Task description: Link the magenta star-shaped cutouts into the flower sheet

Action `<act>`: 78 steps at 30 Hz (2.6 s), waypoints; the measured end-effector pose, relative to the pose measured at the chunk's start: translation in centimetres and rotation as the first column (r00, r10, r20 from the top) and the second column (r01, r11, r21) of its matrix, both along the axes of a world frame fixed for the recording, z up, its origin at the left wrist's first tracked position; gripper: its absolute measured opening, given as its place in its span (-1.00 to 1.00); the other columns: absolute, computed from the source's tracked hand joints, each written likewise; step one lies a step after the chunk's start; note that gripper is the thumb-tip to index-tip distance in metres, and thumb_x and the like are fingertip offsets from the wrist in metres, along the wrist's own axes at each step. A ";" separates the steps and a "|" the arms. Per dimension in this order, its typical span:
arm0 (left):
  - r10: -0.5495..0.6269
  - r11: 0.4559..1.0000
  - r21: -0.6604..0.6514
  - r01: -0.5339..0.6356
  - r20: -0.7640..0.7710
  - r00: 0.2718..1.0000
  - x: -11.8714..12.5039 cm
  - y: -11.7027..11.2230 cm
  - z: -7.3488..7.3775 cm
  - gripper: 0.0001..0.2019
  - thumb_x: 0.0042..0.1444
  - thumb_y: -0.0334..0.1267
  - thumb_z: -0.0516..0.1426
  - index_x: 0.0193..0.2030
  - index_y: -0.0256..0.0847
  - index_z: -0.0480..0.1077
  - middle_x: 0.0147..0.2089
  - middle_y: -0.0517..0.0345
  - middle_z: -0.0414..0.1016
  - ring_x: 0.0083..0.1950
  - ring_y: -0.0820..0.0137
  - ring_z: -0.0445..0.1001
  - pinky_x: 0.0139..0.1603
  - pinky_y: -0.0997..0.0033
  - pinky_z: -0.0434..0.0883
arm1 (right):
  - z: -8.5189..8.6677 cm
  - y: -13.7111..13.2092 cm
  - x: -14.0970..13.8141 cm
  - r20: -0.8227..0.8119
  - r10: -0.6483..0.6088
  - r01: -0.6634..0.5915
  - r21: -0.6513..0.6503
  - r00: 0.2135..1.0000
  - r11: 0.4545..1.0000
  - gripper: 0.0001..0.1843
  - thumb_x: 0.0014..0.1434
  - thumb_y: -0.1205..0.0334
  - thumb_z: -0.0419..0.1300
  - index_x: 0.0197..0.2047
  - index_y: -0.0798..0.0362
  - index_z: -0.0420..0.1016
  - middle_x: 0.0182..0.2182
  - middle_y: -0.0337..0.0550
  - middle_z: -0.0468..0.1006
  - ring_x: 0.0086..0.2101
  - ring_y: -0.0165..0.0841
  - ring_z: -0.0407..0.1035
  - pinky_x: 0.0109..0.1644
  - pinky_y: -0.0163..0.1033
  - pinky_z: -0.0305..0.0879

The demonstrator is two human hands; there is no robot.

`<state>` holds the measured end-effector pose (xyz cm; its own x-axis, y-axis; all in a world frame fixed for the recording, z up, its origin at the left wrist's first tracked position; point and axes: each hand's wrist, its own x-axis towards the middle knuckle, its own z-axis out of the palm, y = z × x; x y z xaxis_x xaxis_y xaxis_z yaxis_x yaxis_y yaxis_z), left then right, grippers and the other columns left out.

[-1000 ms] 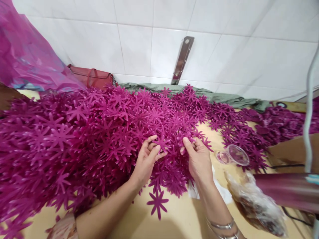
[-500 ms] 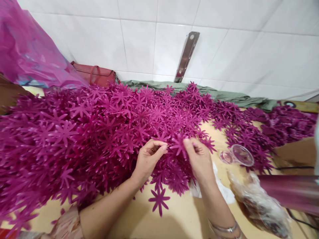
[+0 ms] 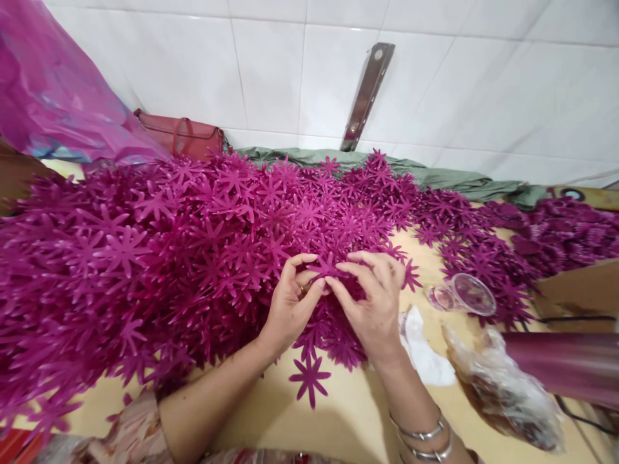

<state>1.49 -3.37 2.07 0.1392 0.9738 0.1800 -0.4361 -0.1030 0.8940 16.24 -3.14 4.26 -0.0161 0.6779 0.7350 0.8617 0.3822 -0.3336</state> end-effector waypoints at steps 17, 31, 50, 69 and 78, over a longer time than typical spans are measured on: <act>0.058 0.997 -0.051 -0.061 -0.062 0.996 -0.4 0.5 -0.4 -0.53 0.29 -0.13 0.20 0.24 -0.21 0.20 -0.43 0.33 0.26 -0.38 0.59 0.25 -0.13 0.58 0.44 | -1.2 0.3 1.3 -0.500 -0.147 0.027 -0.240 0.854 0.970 -0.39 0.34 -0.14 -0.04 -0.01 0.33 0.36 -0.18 -0.13 0.38 -0.21 -0.87 0.23 -0.06 -0.67 0.18; -0.042 0.999 -0.017 0.043 0.019 0.999 0.3 0.1 -0.5 -0.53 0.30 -0.25 0.20 0.27 -0.20 0.16 -0.10 0.11 0.54 -0.10 0.56 0.49 0.02 0.60 0.45 | -0.6 -0.1 -0.7 0.030 -0.002 0.003 -0.003 1.000 1.000 -0.77 0.20 0.07 0.22 -0.17 -0.03 0.63 0.09 -0.48 0.32 0.24 -0.64 0.00 0.43 -0.43 -0.05; 0.015 0.987 -0.159 0.002 0.106 0.994 0.2 0.7 -0.6 -0.60 0.07 -0.22 0.39 -0.02 -0.28 0.39 -0.17 0.11 0.54 -0.15 0.52 0.54 -0.05 0.58 0.55 | -1.2 -0.1 -0.7 -0.014 0.096 -0.096 -0.048 0.995 0.994 -0.79 0.26 0.21 0.14 -0.26 0.10 0.58 -0.20 -0.33 0.40 -0.13 -0.96 0.22 0.04 -0.71 0.19; 0.013 0.961 -0.272 0.042 0.195 0.981 0.0 0.7 -0.9 -0.74 0.08 -0.14 0.39 -0.19 -0.27 0.55 -0.23 0.15 0.48 -0.20 0.55 0.47 -0.02 0.46 0.57 | -1.3 0.0 -0.5 -0.386 0.108 -0.206 -0.223 0.916 0.953 -0.60 0.33 0.06 0.05 -0.18 0.26 0.51 -0.16 -0.22 0.41 -0.10 -0.96 0.28 0.07 -0.80 0.21; 0.152 0.948 -0.304 -0.091 0.183 0.971 -0.1 1.1 -0.7 -0.57 0.02 -0.04 0.41 -0.20 -0.29 0.37 -0.31 0.23 0.36 -0.24 0.51 0.47 -0.05 0.40 0.57 | -2.4 2.1 0.8 -0.962 -0.052 -0.425 -0.167 0.269 0.889 -0.12 -0.01 -0.32 0.26 0.01 0.27 0.08 -0.14 -0.12 0.37 -0.22 -0.71 0.37 -0.07 -0.54 0.39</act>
<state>1.41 -2.26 1.41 0.0066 0.9947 -0.1022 -0.6107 0.0849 0.7873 17.05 -1.02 1.90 0.3423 0.9375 0.0619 -0.2186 0.1435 -0.9652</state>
